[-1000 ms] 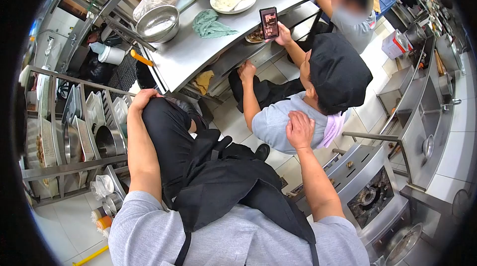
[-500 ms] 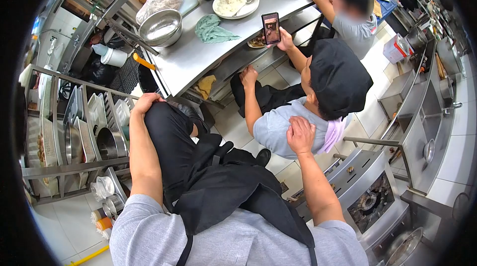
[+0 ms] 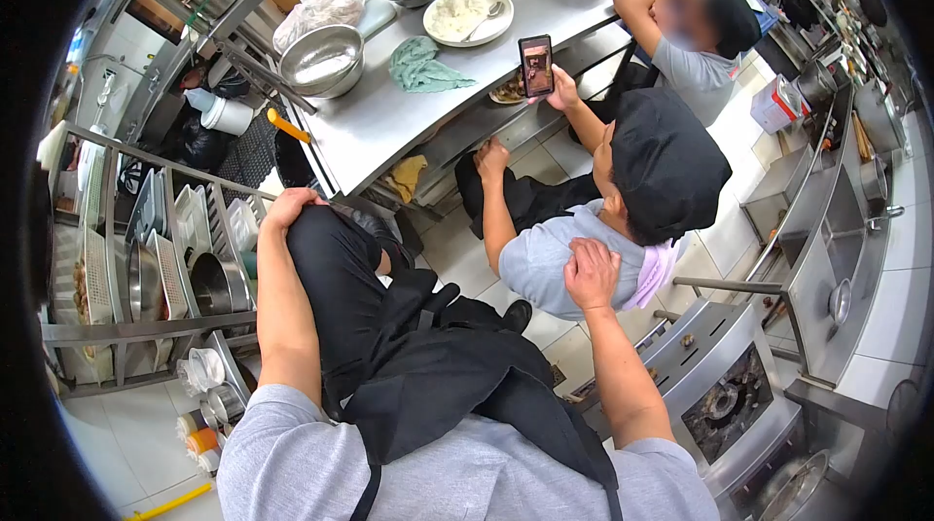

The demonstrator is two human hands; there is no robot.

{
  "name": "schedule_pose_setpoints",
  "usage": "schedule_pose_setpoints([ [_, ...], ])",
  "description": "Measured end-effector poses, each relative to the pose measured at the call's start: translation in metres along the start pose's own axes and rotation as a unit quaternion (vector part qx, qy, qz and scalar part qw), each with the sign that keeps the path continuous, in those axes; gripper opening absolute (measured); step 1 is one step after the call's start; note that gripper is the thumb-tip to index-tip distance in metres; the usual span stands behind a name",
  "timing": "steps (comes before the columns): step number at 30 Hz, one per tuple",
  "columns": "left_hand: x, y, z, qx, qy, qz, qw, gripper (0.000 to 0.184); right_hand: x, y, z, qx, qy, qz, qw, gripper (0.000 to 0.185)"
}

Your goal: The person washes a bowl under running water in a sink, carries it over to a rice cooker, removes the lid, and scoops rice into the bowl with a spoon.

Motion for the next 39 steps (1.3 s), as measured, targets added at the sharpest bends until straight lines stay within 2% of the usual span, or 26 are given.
schedule_pose_setpoints([
  [7, 0.002, -0.009, -0.002, -0.004, 0.014, 0.001, 1.0, 0.029, 0.001, -0.006, -0.004, -0.006, 0.003, 0.001, 1.0, 0.022],
  [9, 0.008, -0.016, -0.003, 0.034, -0.014, 0.062, 0.997, 0.026, 0.0, -0.003, -0.002, -0.01, 0.005, 0.007, 1.0, 0.022],
  [10, -0.002, 0.01, -0.002, 0.134, -0.03, 0.08, 0.987, 0.026, 0.0, -0.002, 0.0, -0.015, 0.0, 0.008, 1.0, 0.023],
  [11, -0.009, 0.026, 0.0, 0.149, -0.019, 0.072, 0.986, 0.025, 0.0, -0.001, 0.001, -0.016, -0.001, 0.008, 1.0, 0.024],
  [12, 0.002, -0.001, -0.004, 0.166, -0.041, 0.118, 0.978, 0.024, 0.001, -0.002, 0.0, -0.021, 0.027, -0.018, 0.999, 0.026],
  [13, 0.007, -0.012, -0.005, 0.209, -0.033, 0.112, 0.971, 0.023, 0.001, -0.003, -0.002, -0.01, 0.024, -0.011, 1.0, 0.025],
  [14, 0.009, -0.017, -0.007, 0.175, -0.055, 0.15, 0.971, 0.024, 0.0, -0.004, -0.003, 0.003, 0.018, -0.008, 1.0, 0.024],
  [15, 0.007, -0.013, -0.006, 0.152, -0.053, 0.128, 0.979, 0.024, 0.0, -0.005, -0.005, 0.011, 0.009, -0.002, 1.0, 0.023],
  [16, 0.009, -0.013, -0.006, 0.173, -0.055, 0.163, 0.97, 0.024, 0.001, -0.008, -0.009, 0.02, 0.024, -0.007, 0.999, 0.023],
  [17, 0.006, -0.01, -0.005, 0.107, -0.023, 0.091, 0.99, 0.025, 0.001, -0.01, -0.012, 0.017, 0.018, -0.002, 1.0, 0.022],
  [19, 0.004, -0.009, -0.005, 0.05, 0.005, 0.019, 0.999, 0.026, 0.001, -0.012, -0.014, 0.015, 0.018, 0.003, 1.0, 0.021],
  [26, 0.006, -0.009, -0.002, 0.016, 0.027, 0.003, 0.999, 0.025, 0.0, -0.006, -0.015, 0.027, 0.021, -0.004, 0.999, 0.021],
  [30, 0.002, 0.01, 0.001, 0.043, 0.017, -0.024, 0.999, 0.025, -0.003, -0.006, -0.018, 0.027, 0.027, -0.011, 0.999, 0.02],
  [33, 0.006, 0.007, 0.0, 0.053, 0.001, 0.01, 0.999, 0.025, -0.002, -0.004, -0.018, 0.022, 0.029, -0.004, 0.999, 0.02],
  [39, 0.012, -0.003, 0.0, 0.042, 0.0, 0.001, 0.999, 0.027, -0.001, 0.003, -0.011, 0.023, 0.038, 0.013, 0.999, 0.019],
])
Point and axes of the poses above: each hand's wrist, its own x-axis towards the middle knuckle, its own z-axis out of the palm, y = z × x, the point moved 4 cm from there along x, towards the middle knuckle, and after that the axes turned 11 degrees about z, right-handed, at the moved point
